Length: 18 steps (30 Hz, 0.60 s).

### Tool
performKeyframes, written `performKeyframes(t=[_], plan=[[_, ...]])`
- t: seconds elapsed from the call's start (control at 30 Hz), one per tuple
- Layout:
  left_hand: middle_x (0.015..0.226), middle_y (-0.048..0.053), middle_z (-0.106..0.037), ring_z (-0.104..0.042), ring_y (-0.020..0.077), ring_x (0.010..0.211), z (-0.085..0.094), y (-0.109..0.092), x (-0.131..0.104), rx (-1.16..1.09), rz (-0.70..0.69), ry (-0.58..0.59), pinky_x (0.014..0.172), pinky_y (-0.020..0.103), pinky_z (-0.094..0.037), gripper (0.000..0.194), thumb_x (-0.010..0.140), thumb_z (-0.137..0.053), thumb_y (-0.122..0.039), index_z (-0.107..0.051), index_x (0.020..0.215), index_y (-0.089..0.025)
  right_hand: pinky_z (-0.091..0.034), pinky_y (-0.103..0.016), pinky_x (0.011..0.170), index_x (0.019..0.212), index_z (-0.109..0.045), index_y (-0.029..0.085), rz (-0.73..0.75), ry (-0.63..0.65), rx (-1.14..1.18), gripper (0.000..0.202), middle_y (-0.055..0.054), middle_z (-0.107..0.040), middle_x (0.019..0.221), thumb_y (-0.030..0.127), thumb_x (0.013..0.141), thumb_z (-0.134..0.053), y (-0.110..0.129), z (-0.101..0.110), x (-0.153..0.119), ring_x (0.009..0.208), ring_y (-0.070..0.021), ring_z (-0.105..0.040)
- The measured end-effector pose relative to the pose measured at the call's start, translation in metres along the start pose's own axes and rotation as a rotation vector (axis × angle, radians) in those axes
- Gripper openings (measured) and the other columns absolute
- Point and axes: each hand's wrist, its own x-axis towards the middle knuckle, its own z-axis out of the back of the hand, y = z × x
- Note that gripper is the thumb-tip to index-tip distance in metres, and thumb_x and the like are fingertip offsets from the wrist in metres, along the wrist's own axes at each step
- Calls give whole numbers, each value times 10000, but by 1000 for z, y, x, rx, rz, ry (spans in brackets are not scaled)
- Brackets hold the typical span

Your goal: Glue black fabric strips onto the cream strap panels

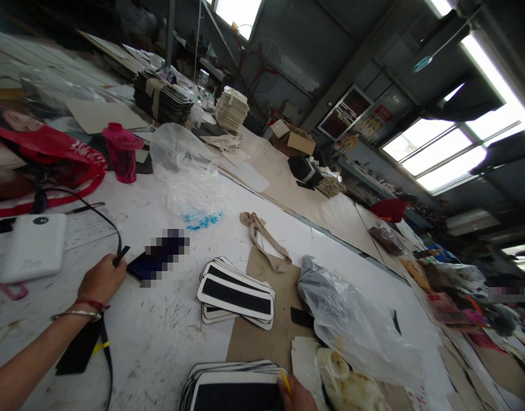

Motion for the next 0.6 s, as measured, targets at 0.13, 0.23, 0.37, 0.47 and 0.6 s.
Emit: performKeyframes(t=[0.13,0.23,0.37,0.47,0.6], plan=[[731,87,-613,-592,265,729,0,1,-23,-55,-56,12,646,323,-425,402,817,-269,-506,-542,820,-211,-455,-238,731,975,-636,208,7,65,3,345,-81,-715,950,329,944,-315,1,7,-2,935,-220,-663],[679,42,-614,-597,249,688,-6,3,-51,-121,-93,56,633,318,-431,404,781,-294,-567,-539,808,-248,-448,-243,737,964,-637,185,6,26,0,337,-95,-710,957,298,946,-320,8,12,-8,936,-225,-660],[736,16,-675,-640,263,801,-25,10,-95,-206,-101,127,694,323,-476,518,690,-321,-698,-564,889,-287,-441,-249,733,957,-641,156,15,-38,27,329,-114,-705,951,266,945,-331,17,20,-19,910,-225,-660],[842,33,-703,-636,279,913,-46,18,-132,-292,-109,207,770,335,-482,550,623,-380,-737,-566,884,-290,-435,-246,725,984,-632,152,10,-53,24,328,-112,-703,945,285,949,-335,20,24,-24,917,-222,-656],[675,18,-645,-635,264,723,-75,24,-180,-266,-139,383,699,356,-470,445,608,-438,-700,-518,768,-292,-431,-257,719,1002,-624,145,19,-53,20,331,-114,-699,937,299,951,-336,20,28,-28,914,-226,-654]])
